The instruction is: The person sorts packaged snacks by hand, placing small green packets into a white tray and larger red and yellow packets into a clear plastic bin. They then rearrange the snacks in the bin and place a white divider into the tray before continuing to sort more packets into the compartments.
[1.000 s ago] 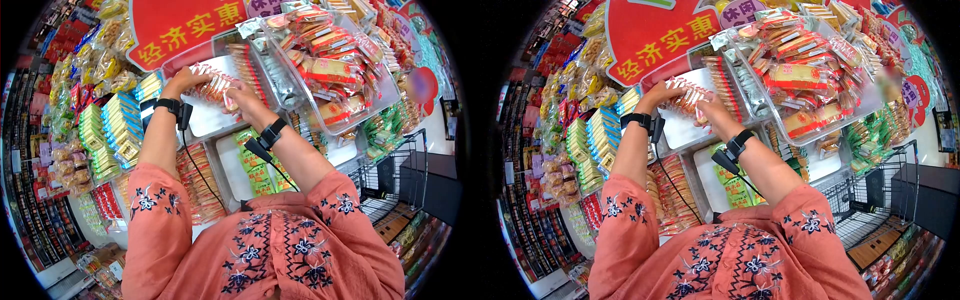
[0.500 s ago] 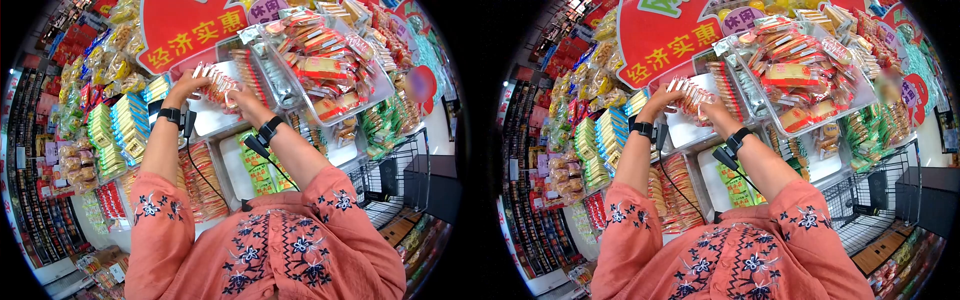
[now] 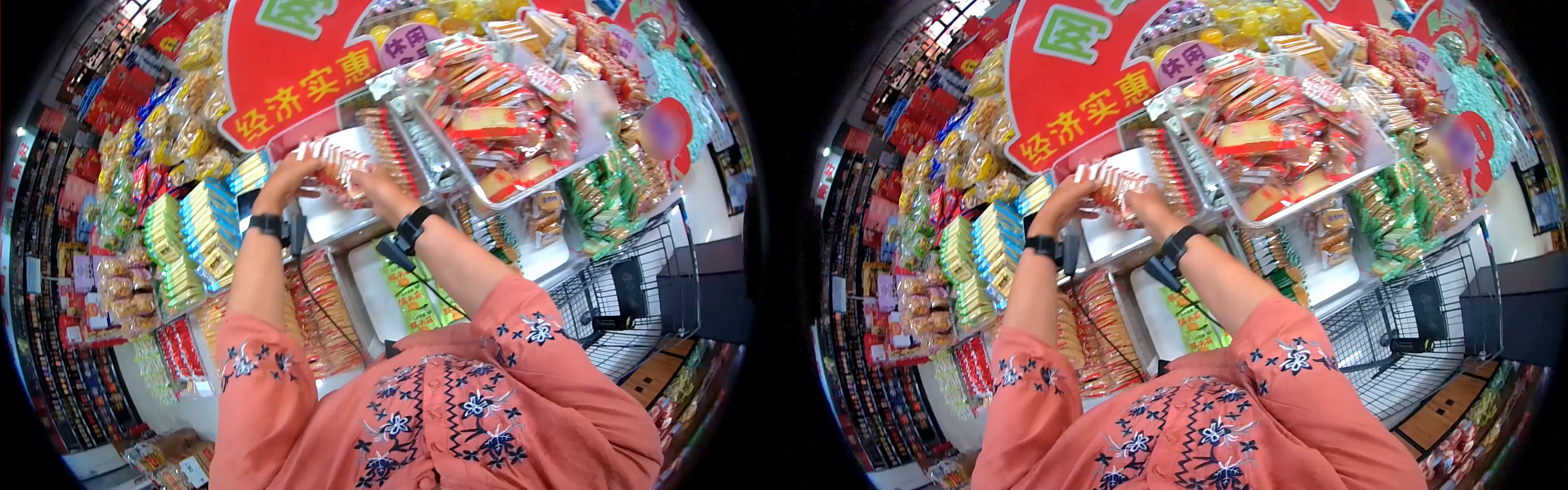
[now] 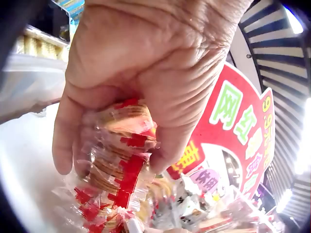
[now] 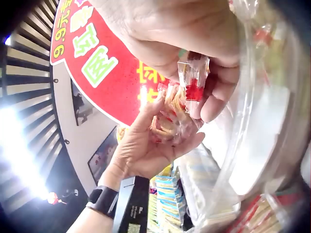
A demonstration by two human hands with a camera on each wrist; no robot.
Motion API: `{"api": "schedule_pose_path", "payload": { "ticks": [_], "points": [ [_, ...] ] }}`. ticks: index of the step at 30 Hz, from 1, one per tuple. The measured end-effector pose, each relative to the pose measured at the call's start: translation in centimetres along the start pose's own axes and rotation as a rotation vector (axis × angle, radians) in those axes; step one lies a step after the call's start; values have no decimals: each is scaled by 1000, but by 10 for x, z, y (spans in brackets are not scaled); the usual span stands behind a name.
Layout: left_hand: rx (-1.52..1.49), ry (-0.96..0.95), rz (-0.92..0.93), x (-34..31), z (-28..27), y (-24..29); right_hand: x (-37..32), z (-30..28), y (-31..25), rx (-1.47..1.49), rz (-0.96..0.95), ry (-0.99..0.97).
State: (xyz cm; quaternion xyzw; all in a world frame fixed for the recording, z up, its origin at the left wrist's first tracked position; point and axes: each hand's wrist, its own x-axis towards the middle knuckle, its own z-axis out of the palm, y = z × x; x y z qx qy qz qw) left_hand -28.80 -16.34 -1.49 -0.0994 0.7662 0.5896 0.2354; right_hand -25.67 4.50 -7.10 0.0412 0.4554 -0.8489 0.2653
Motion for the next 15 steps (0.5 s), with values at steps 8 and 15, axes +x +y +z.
{"api": "schedule_pose_path", "payload": {
  "ticks": [8,15],
  "points": [
    [-26,160,248,-90,9,73,-50,48,-55,-102,-154,53],
    [-95,101,558,-116,57,136,-132,39,-140,-304,-436,66]
  ]
}}
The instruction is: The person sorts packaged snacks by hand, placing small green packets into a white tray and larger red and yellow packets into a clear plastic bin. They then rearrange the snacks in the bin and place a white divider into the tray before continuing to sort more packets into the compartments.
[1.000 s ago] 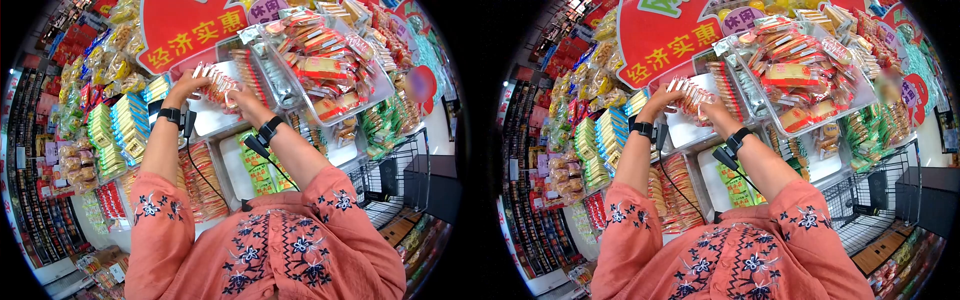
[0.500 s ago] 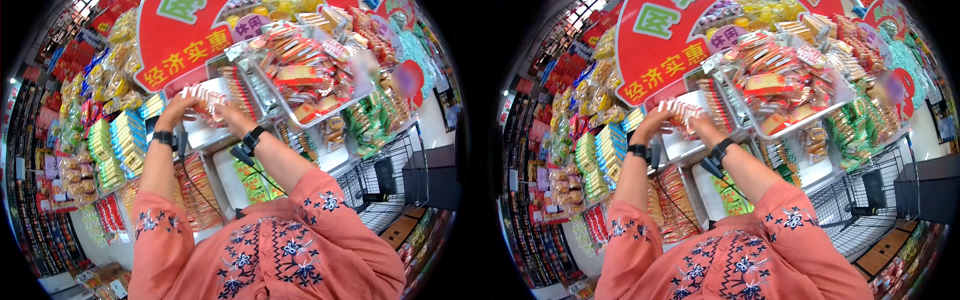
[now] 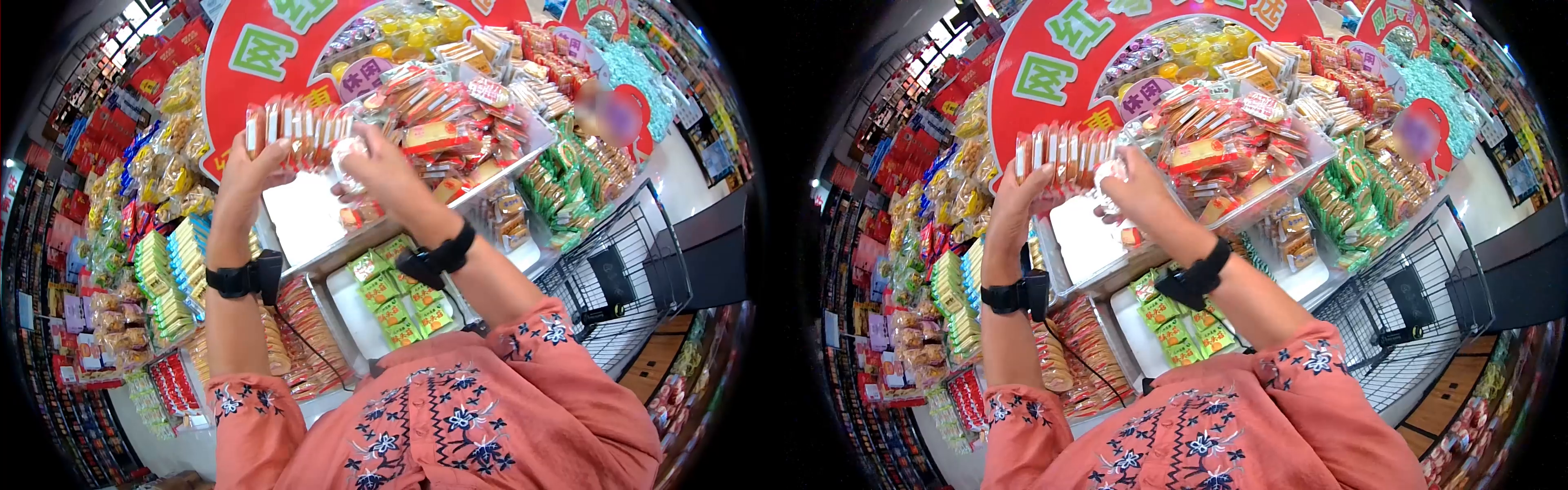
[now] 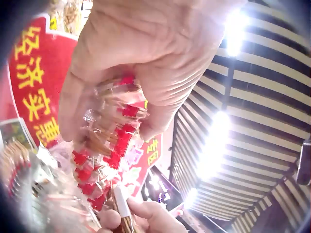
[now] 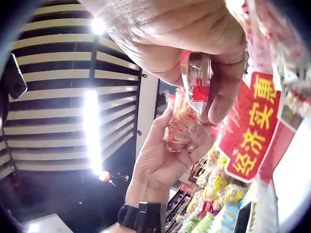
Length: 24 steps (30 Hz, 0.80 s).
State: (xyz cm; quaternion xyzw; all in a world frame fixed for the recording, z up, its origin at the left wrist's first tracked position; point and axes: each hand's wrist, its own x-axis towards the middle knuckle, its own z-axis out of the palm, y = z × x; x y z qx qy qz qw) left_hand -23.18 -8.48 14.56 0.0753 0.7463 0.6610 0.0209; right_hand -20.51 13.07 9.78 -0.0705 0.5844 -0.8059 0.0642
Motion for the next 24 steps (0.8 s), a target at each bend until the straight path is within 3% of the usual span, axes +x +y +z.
{"api": "schedule_pose_path", "payload": {
  "ticks": [2,5,8,10,11,14,15,17,18,19,20,22,23,24],
  "points": [
    [-25,-33,35,11,27,13,-10,-23,-29,-54,-115,33],
    [-67,-132,94,33,69,25,-20,-68,-69,-297,-104,78],
    [-90,-247,114,56,109,33,-11,-124,-72,-520,-252,174],
    [-82,-391,97,66,130,46,-32,-126,-97,-348,-183,172],
    [-55,-376,104,73,141,47,-40,-128,-106,-261,-147,170],
    [24,-476,28,118,165,44,-41,-150,-107,-238,-72,218],
    [161,-487,24,131,171,43,-35,-166,-102,-366,-99,206],
    [448,-524,174,166,178,28,-22,-189,-79,-332,-114,265],
    [593,-537,247,181,180,17,-16,-200,-70,-312,-119,292],
    [639,-522,190,186,184,13,-15,-211,-72,-365,-5,274],
    [618,-486,211,190,186,6,-14,-219,-69,-391,-6,292],
    [580,-419,256,178,192,3,-25,-210,-84,-439,-12,336],
    [559,-387,279,172,193,2,-34,-196,-88,-289,-73,381],
    [565,-361,332,168,194,1,-31,-204,-84,-449,-128,415]
  ]
}}
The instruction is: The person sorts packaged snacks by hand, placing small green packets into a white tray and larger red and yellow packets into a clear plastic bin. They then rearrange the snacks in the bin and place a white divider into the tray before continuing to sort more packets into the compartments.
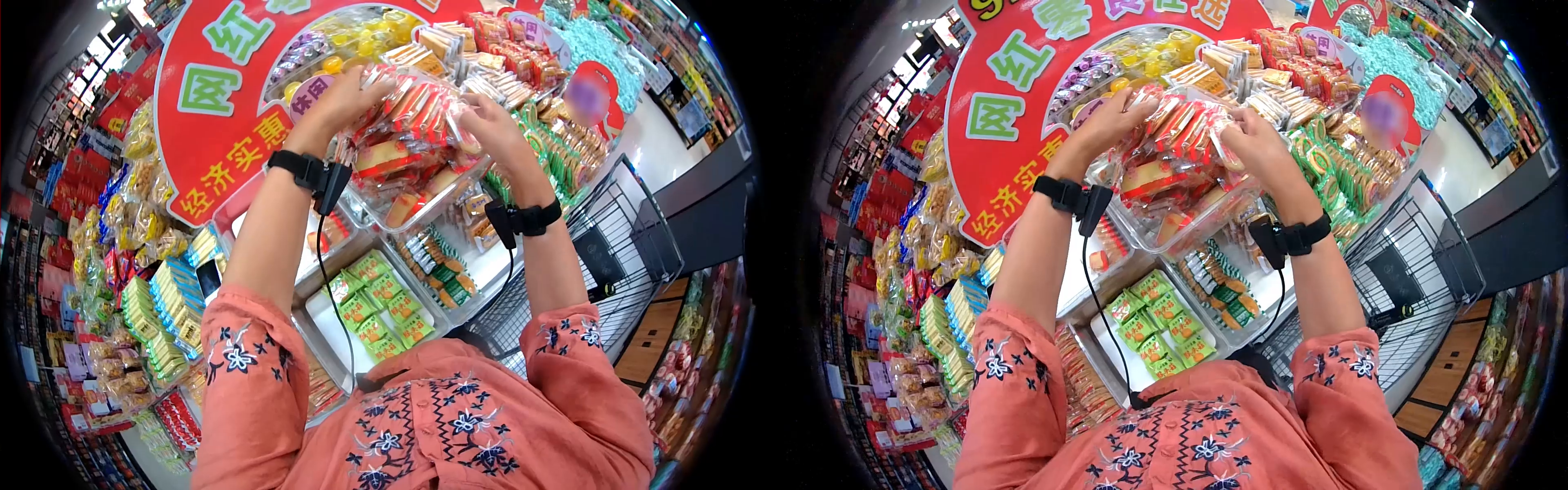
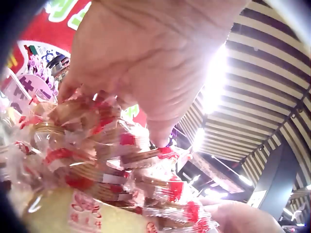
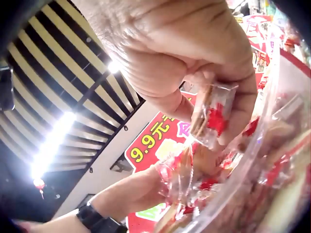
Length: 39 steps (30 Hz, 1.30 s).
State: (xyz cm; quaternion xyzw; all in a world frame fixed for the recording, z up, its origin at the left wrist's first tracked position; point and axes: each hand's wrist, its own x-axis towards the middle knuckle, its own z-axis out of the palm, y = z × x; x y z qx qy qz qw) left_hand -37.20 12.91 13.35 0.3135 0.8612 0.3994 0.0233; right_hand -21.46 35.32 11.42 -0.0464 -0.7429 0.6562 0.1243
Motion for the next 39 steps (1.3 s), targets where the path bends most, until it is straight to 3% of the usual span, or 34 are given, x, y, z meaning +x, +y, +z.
{"api": "schedule_pose_path", "payload": {
  "ticks": [3,6,7,10,11,14,15,18,22,24,25,28,29,30,34,35,39],
  "points": [
    [17,47,77,-8,1,-1,15,-11,27,-317,-212,89],
    [232,202,102,-24,0,0,7,-11,22,-371,-171,199],
    [187,137,222,-27,-4,3,10,-13,30,-419,-253,248],
    [235,-22,233,-46,1,16,10,-9,27,-341,-247,396],
    [399,-13,210,-52,4,19,11,-11,27,-309,-267,454],
    [512,47,276,-65,6,21,27,-24,45,-365,-359,490],
    [505,9,249,-67,4,24,35,-30,54,-538,-459,503],
    [414,-76,185,-69,-7,32,38,-32,63,-814,-471,347],
    [158,-46,163,-76,-18,10,37,-28,67,-781,-446,284],
    [187,182,254,-84,-31,-16,31,-32,65,-835,-525,380],
    [207,210,233,-88,-45,-25,33,-35,64,-819,-604,414],
    [337,267,74,-97,-80,-82,-16,-4,3,-471,-564,398],
    [367,233,8,-105,-85,-102,-32,7,-13,-390,-564,363],
    [392,197,-55,-113,-88,-121,-47,26,-23,-117,-566,302],
    [371,-82,-246,-142,-71,-156,-102,67,-33,-168,-524,-196],
    [355,-88,-293,-146,-60,-172,-114,83,-27,-183,-433,-309],
    [560,16,-151,-155,-28,-209,-131,136,20,-117,-265,-592]
  ]
}}
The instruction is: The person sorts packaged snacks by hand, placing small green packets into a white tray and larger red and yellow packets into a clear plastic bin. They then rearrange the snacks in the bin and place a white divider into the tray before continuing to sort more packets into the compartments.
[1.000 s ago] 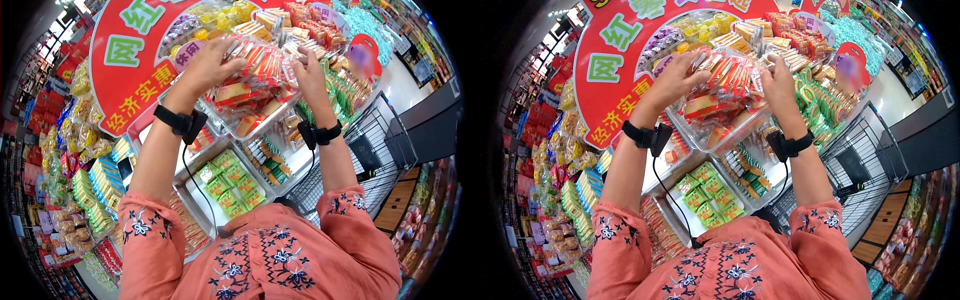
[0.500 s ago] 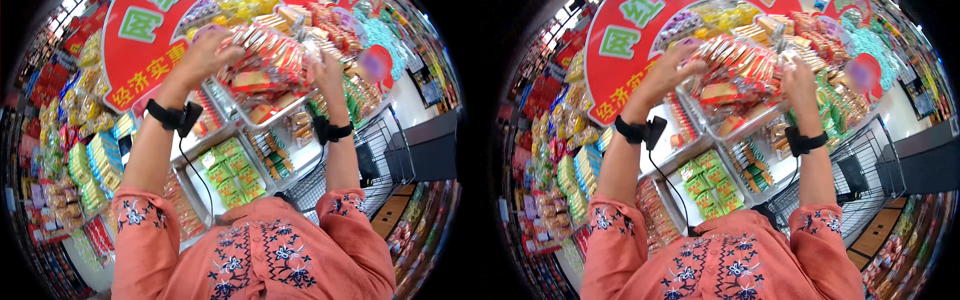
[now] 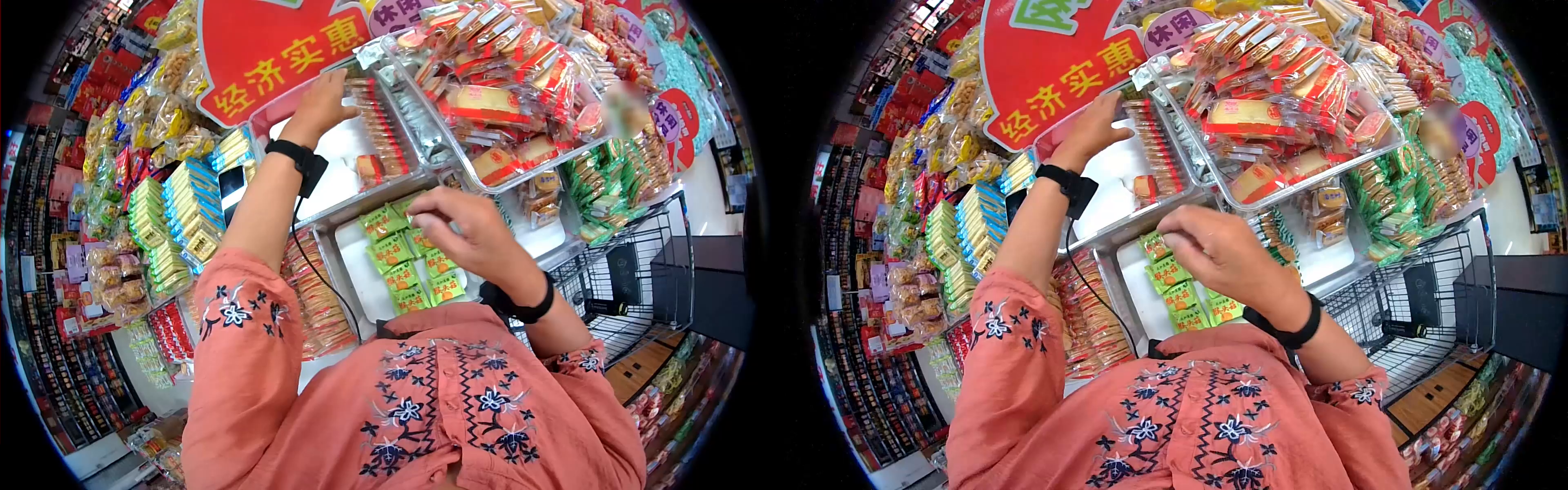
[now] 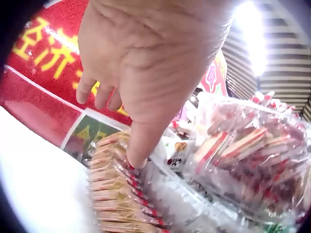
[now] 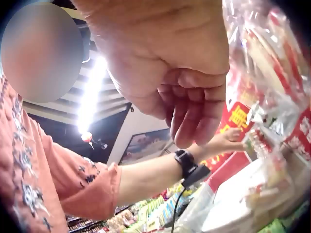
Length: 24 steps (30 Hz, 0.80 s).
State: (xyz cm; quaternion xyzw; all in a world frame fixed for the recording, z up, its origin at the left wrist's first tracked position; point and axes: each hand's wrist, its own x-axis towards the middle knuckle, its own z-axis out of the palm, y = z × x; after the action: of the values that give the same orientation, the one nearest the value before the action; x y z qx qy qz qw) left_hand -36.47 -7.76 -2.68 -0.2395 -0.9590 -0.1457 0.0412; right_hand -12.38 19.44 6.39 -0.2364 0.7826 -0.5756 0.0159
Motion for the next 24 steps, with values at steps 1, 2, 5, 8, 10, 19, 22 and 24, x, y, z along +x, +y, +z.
{"api": "schedule_pose_path", "payload": {
  "ticks": [1,2,5,8,10,19,22,24],
  "points": [
    [29,19,11,3,7,0,0,7,9,15,66,-49],
    [58,39,23,8,14,-1,0,11,21,-2,65,-63],
    [-1,52,-79,24,26,4,0,19,47,7,137,-84],
    [30,-32,-152,36,30,10,0,20,59,101,279,-73],
    [35,-93,-183,41,34,12,3,20,62,157,321,-65],
    [118,-14,-76,32,41,1,12,30,86,205,354,-46],
    [133,-10,-71,26,37,-5,16,29,89,256,379,-54],
    [171,5,-43,23,35,-5,16,30,91,287,395,-60]
  ]
}}
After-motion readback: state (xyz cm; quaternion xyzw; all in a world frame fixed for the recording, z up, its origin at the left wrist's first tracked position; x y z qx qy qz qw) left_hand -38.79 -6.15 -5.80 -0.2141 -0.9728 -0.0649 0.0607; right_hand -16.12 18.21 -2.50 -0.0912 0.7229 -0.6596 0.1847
